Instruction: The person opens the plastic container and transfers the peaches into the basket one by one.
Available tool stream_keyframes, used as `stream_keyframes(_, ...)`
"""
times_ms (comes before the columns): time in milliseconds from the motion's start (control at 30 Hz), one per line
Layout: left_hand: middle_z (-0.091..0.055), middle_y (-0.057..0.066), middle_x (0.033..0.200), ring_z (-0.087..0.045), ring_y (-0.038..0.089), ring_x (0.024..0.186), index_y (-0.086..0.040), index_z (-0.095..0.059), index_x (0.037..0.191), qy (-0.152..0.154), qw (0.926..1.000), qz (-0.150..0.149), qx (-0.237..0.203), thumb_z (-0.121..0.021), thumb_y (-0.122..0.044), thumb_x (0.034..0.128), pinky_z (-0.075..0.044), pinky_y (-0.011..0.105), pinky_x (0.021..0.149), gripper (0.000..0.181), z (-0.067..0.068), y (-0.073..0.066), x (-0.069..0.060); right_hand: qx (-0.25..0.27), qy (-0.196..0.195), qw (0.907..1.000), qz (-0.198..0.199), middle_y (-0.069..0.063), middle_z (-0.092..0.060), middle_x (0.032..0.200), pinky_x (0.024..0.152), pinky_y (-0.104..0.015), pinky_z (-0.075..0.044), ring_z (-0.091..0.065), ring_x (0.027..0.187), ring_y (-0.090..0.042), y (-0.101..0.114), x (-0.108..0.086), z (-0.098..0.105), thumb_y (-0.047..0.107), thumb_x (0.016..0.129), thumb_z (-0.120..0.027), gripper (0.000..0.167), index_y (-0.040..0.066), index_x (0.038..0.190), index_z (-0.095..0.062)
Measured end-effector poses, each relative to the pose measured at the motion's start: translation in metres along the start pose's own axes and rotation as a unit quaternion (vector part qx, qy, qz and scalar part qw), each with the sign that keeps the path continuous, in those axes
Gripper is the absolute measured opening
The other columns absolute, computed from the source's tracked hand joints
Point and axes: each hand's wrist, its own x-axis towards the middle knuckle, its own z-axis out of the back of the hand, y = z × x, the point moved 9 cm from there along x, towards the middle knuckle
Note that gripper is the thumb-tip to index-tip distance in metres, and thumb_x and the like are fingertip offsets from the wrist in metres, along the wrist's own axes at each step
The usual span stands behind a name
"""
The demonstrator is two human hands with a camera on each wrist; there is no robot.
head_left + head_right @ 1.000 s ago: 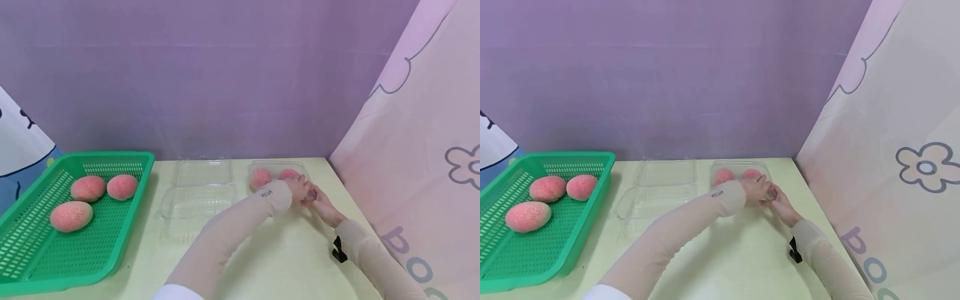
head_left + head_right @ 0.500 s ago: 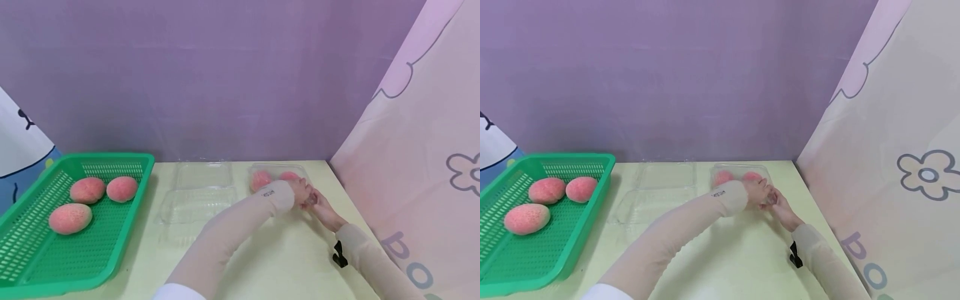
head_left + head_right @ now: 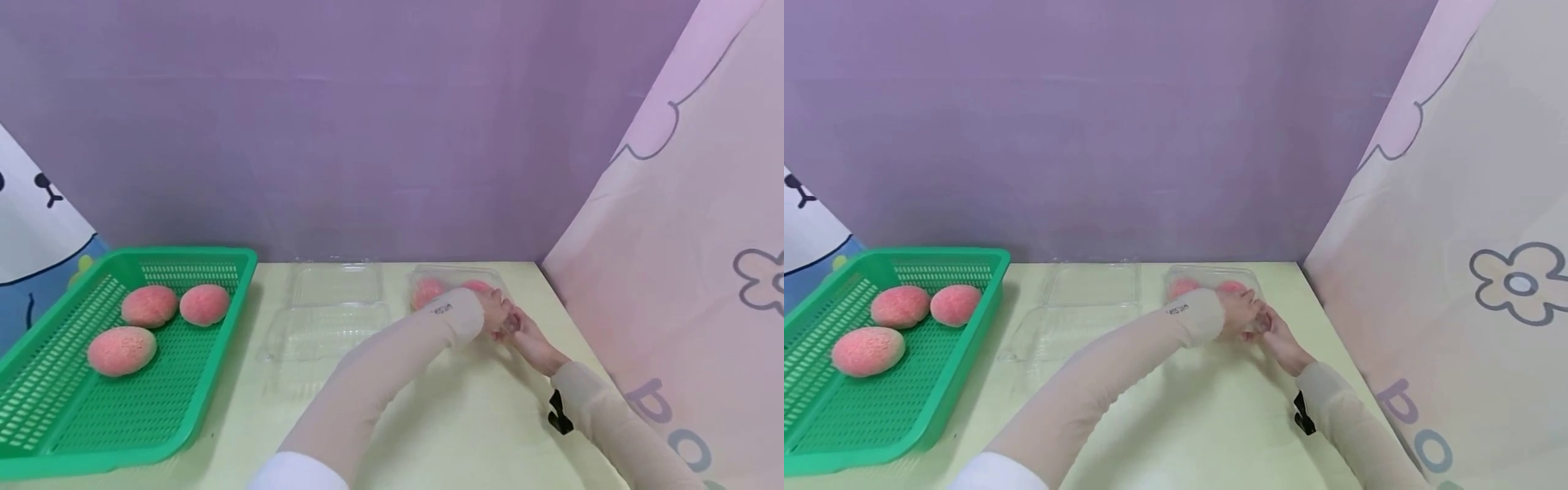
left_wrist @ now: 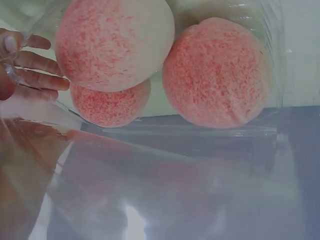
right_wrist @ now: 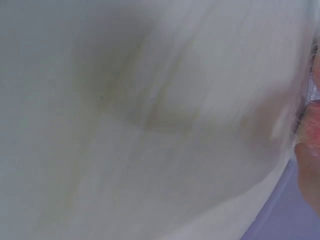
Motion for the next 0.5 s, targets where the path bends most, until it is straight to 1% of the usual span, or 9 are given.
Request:
stream_keyframes(67, -0.037, -0.001, 0.140, -0.040, 0.011, 0.124, -0.021, -0.027, 0.141, 0.005, 0.9994, 0.010, -0.033, -0.065, -0.016, 0.0812, -0.036, 0.022, 0.103, 0.070, 0.001, 0.009, 0.000, -0.004, 0.000, 1.0000, 0.004, -0.018, -0.015, 0.151, 0.106, -0.043, -0.034, -0.027, 0.134, -0.032, 0.002, 0.003, 0.001, 0.000, 0.083, -0.054, 0.078, 0.003, 0.146, -0.007)
stream_keyframes(133, -0.031, -0.005, 0.144, -0.032, 0.009, 0.131, -0.026, -0.025, 0.141, 0.002, 0.9982, 0.012, -0.058, -0.071, -0.007, 0.0720, -0.028, 0.022, 0.108, 0.085, 0.006, 0.016, -0.006, -0.002, -0.004, 1.0000, 0.002, -0.017, -0.008, 0.153, 0.111, -0.049, -0.021, -0.010, 0.140, -0.034, 0.003, 0.004, 0.002, 0.005, 0.085, -0.056, 0.080, 0.003, 0.146, -0.005)
stream_keyframes(200, -0.030, -0.007, 0.145, -0.029, 0.008, 0.132, -0.028, -0.024, 0.141, -0.010, 0.9966, 0.003, -0.082, -0.074, -0.002, 0.0651, -0.026, 0.021, 0.109, 0.094, 0.012, 0.019, -0.013, 0.001, -0.008, 1.0000, -0.003, -0.020, -0.004, 0.152, 0.112, -0.052, -0.014, -0.005, 0.140, -0.037, 0.002, 0.004, 0.003, 0.006, 0.086, -0.057, 0.081, 0.002, 0.146, -0.002)
stream_keyframes(233, -0.029, -0.007, 0.145, -0.028, 0.007, 0.133, -0.028, -0.024, 0.141, -0.014, 0.9949, -0.002, -0.100, -0.072, 0.000, 0.0653, -0.025, 0.021, 0.110, 0.094, 0.012, 0.020, -0.016, 0.000, -0.010, 0.9999, -0.006, -0.020, -0.003, 0.152, 0.112, -0.053, -0.013, -0.004, 0.140, -0.037, 0.001, 0.003, 0.004, 0.006, 0.086, -0.057, 0.081, 0.002, 0.146, -0.002)
stream_keyframes(300, -0.031, -0.005, 0.143, -0.030, 0.008, 0.132, -0.024, -0.023, 0.142, -0.027, 0.9935, -0.018, -0.109, -0.070, -0.001, 0.0689, -0.026, 0.020, 0.109, 0.090, 0.013, 0.018, -0.021, 0.003, -0.007, 0.9999, -0.012, -0.021, -0.001, 0.152, 0.112, -0.053, -0.011, -0.003, 0.139, -0.038, -0.001, 0.002, 0.003, 0.005, 0.087, -0.056, 0.083, 0.001, 0.146, 0.002)
stream_keyframes(367, -0.030, -0.004, 0.144, -0.031, 0.008, 0.131, -0.022, -0.022, 0.143, -0.032, 0.9912, -0.021, -0.127, -0.067, -0.002, 0.0732, -0.027, 0.019, 0.108, 0.085, 0.010, 0.018, -0.024, 0.006, -0.004, 0.9999, -0.013, -0.021, 0.001, 0.152, 0.112, -0.052, -0.011, -0.003, 0.139, -0.038, -0.002, 0.000, 0.002, 0.004, 0.087, -0.056, 0.083, 0.001, 0.145, 0.004)
stream_keyframes(433, -0.028, 0.000, 0.146, -0.028, 0.010, 0.133, -0.020, -0.020, 0.144, -0.040, 0.9879, -0.019, -0.148, -0.062, -0.005, 0.0803, -0.025, 0.020, 0.110, 0.077, 0.010, 0.019, -0.023, 0.010, -0.005, 0.9999, -0.011, -0.022, 0.001, 0.152, 0.112, -0.052, -0.010, -0.003, 0.139, -0.038, -0.003, 0.000, 0.001, 0.003, 0.087, -0.055, 0.083, -0.001, 0.145, 0.004)
stream_keyframes(500, -0.024, 0.002, 0.148, -0.024, 0.012, 0.136, -0.019, -0.019, 0.145, -0.052, 0.9867, -0.019, -0.153, -0.056, -0.010, 0.0862, -0.020, 0.021, 0.112, 0.070, 0.008, 0.022, -0.020, 0.014, -0.007, 0.9998, -0.011, -0.022, 0.000, 0.152, 0.112, -0.051, -0.010, -0.003, 0.139, -0.037, -0.003, -0.001, 0.001, 0.003, 0.087, -0.055, 0.082, -0.003, 0.144, 0.004)
